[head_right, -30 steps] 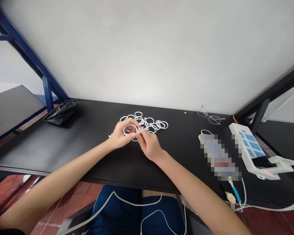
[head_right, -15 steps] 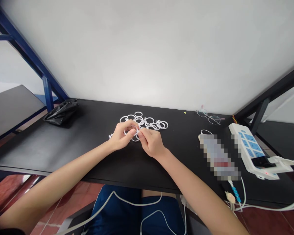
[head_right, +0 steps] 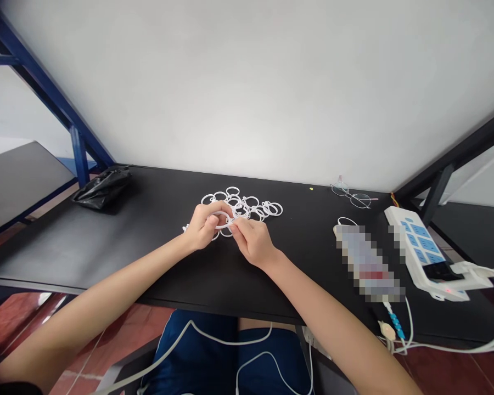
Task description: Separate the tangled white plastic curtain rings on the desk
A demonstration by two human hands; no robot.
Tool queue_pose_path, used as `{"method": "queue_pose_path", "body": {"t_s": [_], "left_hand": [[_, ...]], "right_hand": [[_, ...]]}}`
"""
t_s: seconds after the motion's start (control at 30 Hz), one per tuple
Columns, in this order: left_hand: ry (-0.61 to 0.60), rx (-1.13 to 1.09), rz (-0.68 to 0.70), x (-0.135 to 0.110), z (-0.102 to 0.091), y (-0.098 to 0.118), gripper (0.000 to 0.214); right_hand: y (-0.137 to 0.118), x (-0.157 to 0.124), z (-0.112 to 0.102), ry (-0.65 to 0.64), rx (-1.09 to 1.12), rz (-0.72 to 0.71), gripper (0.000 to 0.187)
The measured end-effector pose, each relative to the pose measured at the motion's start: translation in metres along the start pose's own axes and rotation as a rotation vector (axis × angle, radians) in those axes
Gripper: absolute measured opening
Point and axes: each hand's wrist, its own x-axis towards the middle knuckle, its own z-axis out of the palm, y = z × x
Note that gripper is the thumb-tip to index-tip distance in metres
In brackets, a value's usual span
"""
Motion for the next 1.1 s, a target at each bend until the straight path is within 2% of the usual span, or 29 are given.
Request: {"method": "queue_pose_path", "body": {"t_s": [0.2, 0.6, 1.1], "left_hand": [[0.006, 0.087, -0.008, 0.001, 0.0005, 0.0021, 0.058], [-0.079, 0.019, -0.08, 0.0021, -0.002, 0.0027, 0.046], [-0.092, 0.005, -0.038, 0.0035, -0.0029, 0.0029, 0.045]], "right_hand": [[-0.0007, -0.0004, 0.0004, 0.035, 0.011, 0.004, 0.022], [-0.0005, -0.0019, 0.0009, 0.041, 0.0, 0.012, 0.027], [-0.0021, -0.0049, 0.0036, 0.027, 0.047, 0.053, 0.027]]}}
